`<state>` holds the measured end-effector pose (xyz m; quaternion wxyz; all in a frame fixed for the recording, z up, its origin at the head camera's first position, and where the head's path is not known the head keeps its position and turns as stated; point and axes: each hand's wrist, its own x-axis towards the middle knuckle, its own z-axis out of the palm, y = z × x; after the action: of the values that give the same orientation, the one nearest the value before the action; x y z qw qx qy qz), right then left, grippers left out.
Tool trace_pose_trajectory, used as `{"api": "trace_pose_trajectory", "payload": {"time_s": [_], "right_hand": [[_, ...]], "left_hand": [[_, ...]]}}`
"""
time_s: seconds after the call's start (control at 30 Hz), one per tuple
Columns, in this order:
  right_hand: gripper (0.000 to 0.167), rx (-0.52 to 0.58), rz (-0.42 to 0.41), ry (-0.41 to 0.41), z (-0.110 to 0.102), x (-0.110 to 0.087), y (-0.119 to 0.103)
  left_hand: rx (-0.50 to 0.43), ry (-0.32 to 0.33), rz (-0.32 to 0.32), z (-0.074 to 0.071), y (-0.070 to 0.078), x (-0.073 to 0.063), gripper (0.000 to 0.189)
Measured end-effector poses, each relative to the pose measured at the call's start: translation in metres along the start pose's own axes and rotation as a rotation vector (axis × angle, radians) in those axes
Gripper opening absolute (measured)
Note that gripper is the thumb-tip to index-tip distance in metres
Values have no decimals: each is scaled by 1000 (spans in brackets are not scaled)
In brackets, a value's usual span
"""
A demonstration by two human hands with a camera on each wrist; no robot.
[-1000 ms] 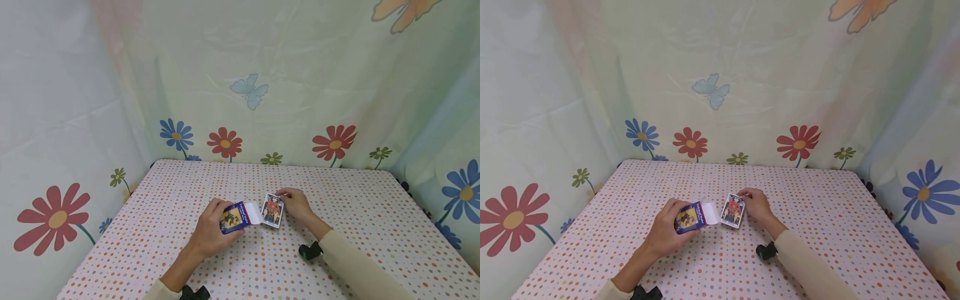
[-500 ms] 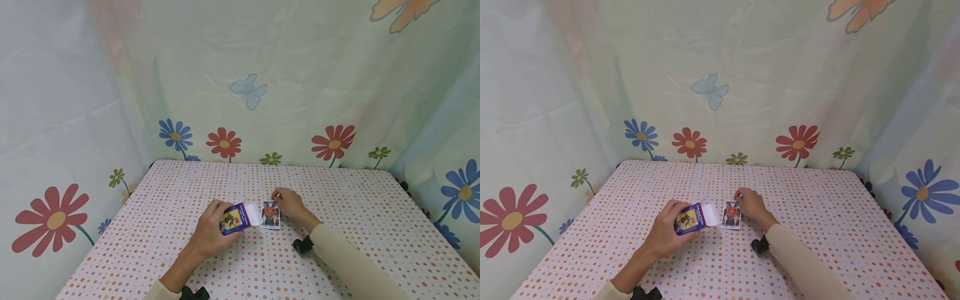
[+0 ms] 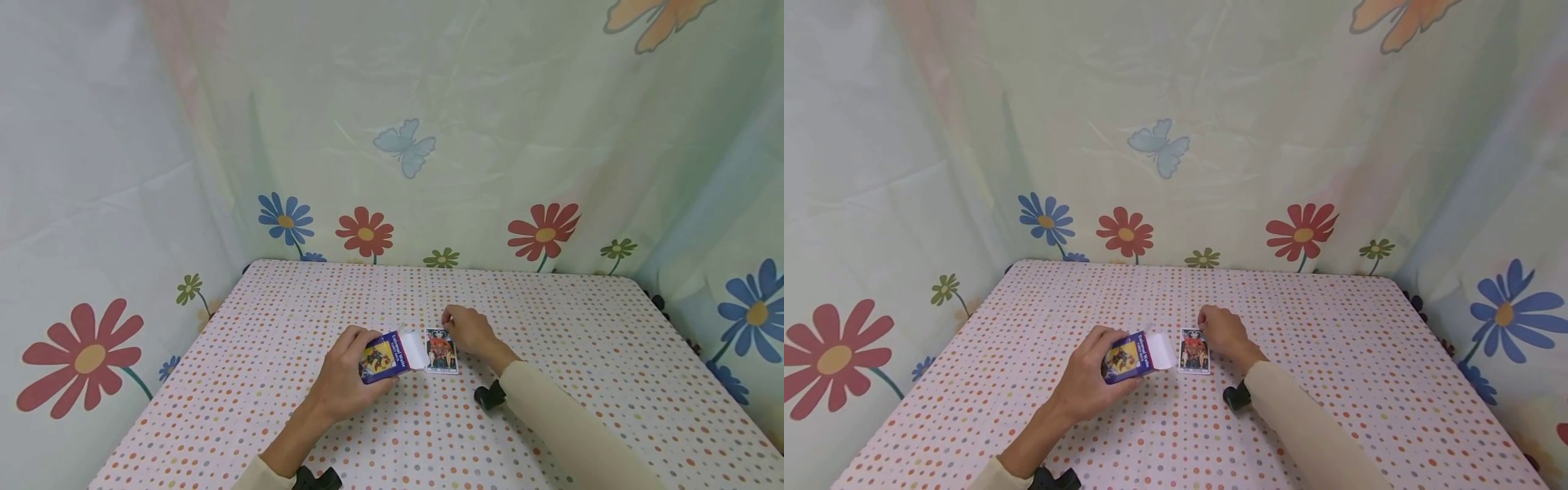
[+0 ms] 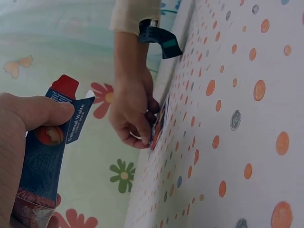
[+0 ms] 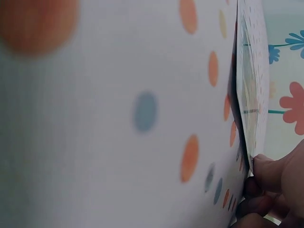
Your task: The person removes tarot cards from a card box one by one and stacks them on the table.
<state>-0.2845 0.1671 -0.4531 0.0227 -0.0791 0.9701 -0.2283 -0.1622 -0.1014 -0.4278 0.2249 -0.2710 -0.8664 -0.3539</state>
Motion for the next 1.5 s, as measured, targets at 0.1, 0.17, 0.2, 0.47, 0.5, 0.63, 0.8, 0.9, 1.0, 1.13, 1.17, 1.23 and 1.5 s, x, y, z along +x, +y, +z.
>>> {"api": "trace_pose_trajectory", "payload": {"time_s": [0.1,0.17,0.2,0.47,0.5,0.63,0.8,0.9,1.0,1.13,1.17,1.23,1.5], "right_hand": [[8,-39,-17,-8,0,2,-1],[8,-61,-26,-18,-1,2,-2],[9,-68,-27,-24,-1,2,-3],[8,-97,-28,-41,-2,3,-5],[8,-95,-26,-41,-2,3,-4],[8,-81,-24,-36,-1,0,-4],[5,-63,-36,-27,-1,-4,-4],[5,-53,-42,-26,-1,-6,-3],[5,-45,-50,-25,-1,-7,-3],[6,-31,-62,-24,-1,-7,-2],[5,-27,-65,-27,-1,-6,-2],[5,-21,-67,-33,0,-5,-2],[8,31,-16,-5,-1,-7,-9]], "left_hand": [[-4,-8,-7,-1,1,1,69],[-4,-10,-8,-1,1,1,69],[-2,-11,-7,-1,1,1,69],[14,-12,-11,-2,2,1,69],[14,-12,-13,-2,2,1,69],[8,-15,-20,-2,4,0,69],[16,-21,-20,-2,5,0,69],[15,-19,-19,-2,5,0,70],[16,-15,-15,-2,5,0,70],[15,-9,-9,-1,5,1,70],[14,-8,-8,-1,5,1,70],[12,-6,-7,-1,5,1,70],[17,-6,-9,0,5,0,71]]}}
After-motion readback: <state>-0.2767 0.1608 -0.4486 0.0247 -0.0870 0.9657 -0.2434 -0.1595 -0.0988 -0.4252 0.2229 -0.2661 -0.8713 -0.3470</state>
